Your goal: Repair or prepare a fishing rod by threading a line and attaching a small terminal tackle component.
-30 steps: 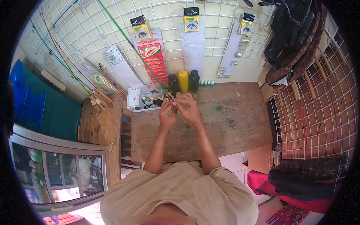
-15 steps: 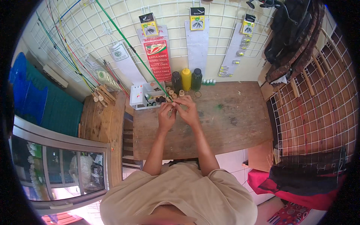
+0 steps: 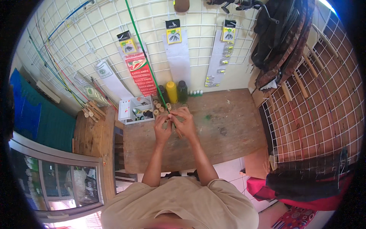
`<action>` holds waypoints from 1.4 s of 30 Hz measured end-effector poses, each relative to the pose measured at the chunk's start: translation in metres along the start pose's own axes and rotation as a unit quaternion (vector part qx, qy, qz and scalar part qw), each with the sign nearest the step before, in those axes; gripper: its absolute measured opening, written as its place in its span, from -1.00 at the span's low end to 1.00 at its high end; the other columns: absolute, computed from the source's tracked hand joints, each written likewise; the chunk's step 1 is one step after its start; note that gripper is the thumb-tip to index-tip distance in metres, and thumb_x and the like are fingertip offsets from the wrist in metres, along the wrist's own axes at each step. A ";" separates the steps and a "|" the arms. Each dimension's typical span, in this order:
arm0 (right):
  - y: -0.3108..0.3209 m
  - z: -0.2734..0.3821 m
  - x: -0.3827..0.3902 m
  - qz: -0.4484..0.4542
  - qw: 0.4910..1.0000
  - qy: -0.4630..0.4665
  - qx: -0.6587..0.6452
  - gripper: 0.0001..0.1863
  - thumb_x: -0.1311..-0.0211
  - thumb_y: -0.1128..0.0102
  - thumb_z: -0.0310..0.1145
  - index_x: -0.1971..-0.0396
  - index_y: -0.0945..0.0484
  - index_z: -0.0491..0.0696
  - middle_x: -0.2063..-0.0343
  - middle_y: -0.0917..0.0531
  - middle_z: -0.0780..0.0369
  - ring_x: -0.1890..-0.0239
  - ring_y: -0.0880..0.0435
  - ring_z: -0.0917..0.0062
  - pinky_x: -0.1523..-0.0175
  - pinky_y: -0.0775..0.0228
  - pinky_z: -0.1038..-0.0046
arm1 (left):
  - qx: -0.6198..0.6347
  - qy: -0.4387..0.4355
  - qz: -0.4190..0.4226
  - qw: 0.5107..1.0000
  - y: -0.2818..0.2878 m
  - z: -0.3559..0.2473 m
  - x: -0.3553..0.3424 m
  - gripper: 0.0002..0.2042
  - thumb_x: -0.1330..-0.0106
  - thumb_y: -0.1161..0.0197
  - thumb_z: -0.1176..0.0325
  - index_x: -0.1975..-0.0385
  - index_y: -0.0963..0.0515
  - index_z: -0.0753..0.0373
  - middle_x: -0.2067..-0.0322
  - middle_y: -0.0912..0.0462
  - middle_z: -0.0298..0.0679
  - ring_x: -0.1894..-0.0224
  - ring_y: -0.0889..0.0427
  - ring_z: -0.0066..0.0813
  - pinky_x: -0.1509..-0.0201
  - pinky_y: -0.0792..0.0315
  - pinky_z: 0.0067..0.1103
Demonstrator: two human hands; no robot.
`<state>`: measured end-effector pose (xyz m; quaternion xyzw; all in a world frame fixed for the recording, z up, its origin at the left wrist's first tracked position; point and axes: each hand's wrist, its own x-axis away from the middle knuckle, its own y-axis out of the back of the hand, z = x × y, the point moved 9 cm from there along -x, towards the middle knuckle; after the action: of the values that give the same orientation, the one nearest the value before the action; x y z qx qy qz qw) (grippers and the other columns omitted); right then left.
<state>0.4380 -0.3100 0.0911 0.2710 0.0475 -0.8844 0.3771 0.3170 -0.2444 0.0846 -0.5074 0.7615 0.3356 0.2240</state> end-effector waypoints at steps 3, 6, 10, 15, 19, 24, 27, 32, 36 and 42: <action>0.018 -0.006 -0.008 0.012 1.000 -0.004 0.008 -0.79 0.03 -0.39 -0.48 0.32 -0.70 -0.12 0.37 -0.71 0.22 0.24 -0.55 0.44 0.11 -0.43 0.42 | -0.009 -0.024 -0.017 1.000 -0.016 -0.012 -0.004 -0.88 -0.05 -0.26 0.61 0.40 -0.55 0.35 0.44 -0.58 -0.14 0.36 -0.52 -0.19 0.31 -0.38 -0.46; 0.036 -0.008 -0.017 0.027 1.000 0.006 0.003 -0.82 0.00 -0.37 -0.52 0.33 -0.68 -0.16 0.36 -0.71 0.23 0.21 -0.51 0.49 0.08 -0.40 0.45 | -0.011 -0.029 -0.030 0.999 -0.036 -0.019 -0.003 -0.88 -0.05 -0.25 0.61 0.40 -0.55 0.34 0.44 -0.58 -0.15 0.38 -0.52 -0.20 0.29 -0.37 -0.45; 0.059 -0.015 -0.025 0.039 0.999 0.012 0.006 -0.81 0.01 -0.37 -0.52 0.32 -0.69 -0.16 0.36 -0.71 0.22 0.22 -0.53 0.48 0.09 -0.41 0.45 | -0.018 -0.016 -0.042 0.999 -0.059 -0.027 -0.004 -0.85 -0.02 -0.27 0.62 0.40 -0.55 0.29 0.46 -0.58 -0.19 0.35 -0.52 -0.15 0.26 -0.39 -0.40; 0.082 -0.026 -0.033 0.050 0.999 0.019 -0.012 -0.79 0.04 -0.40 -0.52 0.32 -0.70 -0.15 0.39 -0.71 0.21 0.24 -0.56 0.48 0.11 -0.43 0.46 | -0.036 -0.004 -0.053 0.998 -0.086 -0.031 -0.001 -0.86 -0.01 -0.27 0.62 0.42 -0.55 0.30 0.45 -0.58 -0.18 0.34 -0.52 -0.16 0.25 -0.41 -0.41; 0.094 -0.035 -0.035 0.060 0.998 0.017 -0.017 -0.79 0.04 -0.40 -0.52 0.32 -0.70 -0.15 0.38 -0.71 0.21 0.23 -0.56 0.49 0.11 -0.43 0.47 | -0.036 0.007 -0.057 0.998 -0.100 -0.034 -0.002 -0.87 -0.01 -0.27 0.63 0.42 -0.55 0.32 0.45 -0.58 -0.17 0.34 -0.53 -0.17 0.25 -0.41 -0.41; 0.099 -0.045 -0.038 0.062 0.997 0.000 -0.040 -0.78 0.05 -0.39 -0.54 0.31 -0.70 -0.16 0.36 -0.72 0.21 0.25 -0.57 0.50 0.11 -0.43 0.48 | -0.050 0.011 -0.058 0.997 -0.108 -0.034 -0.003 -0.88 -0.02 -0.27 0.63 0.43 -0.55 0.33 0.45 -0.58 -0.16 0.34 -0.53 -0.16 0.25 -0.41 -0.41; 0.101 -0.043 -0.046 0.059 0.997 0.016 -0.039 -0.78 0.05 -0.39 -0.55 0.30 -0.69 -0.16 0.35 -0.71 0.21 0.26 -0.57 0.50 0.11 -0.43 0.49 | -0.045 0.009 -0.059 0.997 -0.111 -0.032 -0.009 -0.88 -0.03 -0.27 0.63 0.41 -0.55 0.33 0.45 -0.58 -0.15 0.34 -0.53 -0.15 0.24 -0.41 -0.41; 0.096 -0.043 -0.049 0.057 0.997 0.034 -0.041 -0.78 0.04 -0.38 -0.55 0.30 -0.69 -0.16 0.35 -0.71 0.22 0.27 -0.57 0.51 0.13 -0.43 0.50 | -0.042 0.012 -0.054 0.998 -0.108 -0.029 -0.011 -0.87 -0.06 -0.26 0.62 0.37 -0.57 0.34 0.42 -0.59 -0.14 0.33 -0.53 -0.15 0.22 -0.41 -0.41; 0.092 -0.049 -0.049 0.038 0.998 0.024 -0.047 -0.79 0.01 -0.37 -0.54 0.29 -0.69 -0.15 0.36 -0.71 0.23 0.29 -0.58 0.53 0.18 -0.43 0.53 | -0.042 0.027 -0.039 0.998 -0.110 -0.020 -0.011 -0.86 -0.09 -0.25 0.61 0.34 -0.58 0.33 0.39 -0.60 -0.14 0.29 -0.54 -0.15 0.19 -0.41 -0.41; 0.088 -0.052 -0.054 0.031 0.999 -0.004 -0.039 -0.79 0.02 -0.37 -0.53 0.30 -0.69 -0.15 0.39 -0.71 0.18 0.33 -0.59 0.47 0.19 -0.42 0.47 | -0.033 0.041 -0.025 0.998 -0.110 -0.007 -0.009 -0.87 -0.10 -0.24 0.60 0.34 -0.57 0.34 0.38 -0.60 -0.14 0.29 -0.54 -0.14 0.18 -0.41 -0.40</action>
<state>0.5529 -0.3230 0.0858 0.2540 0.0720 -0.8709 0.4145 0.4222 -0.2725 0.0642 -0.5467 0.7454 0.3340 0.1844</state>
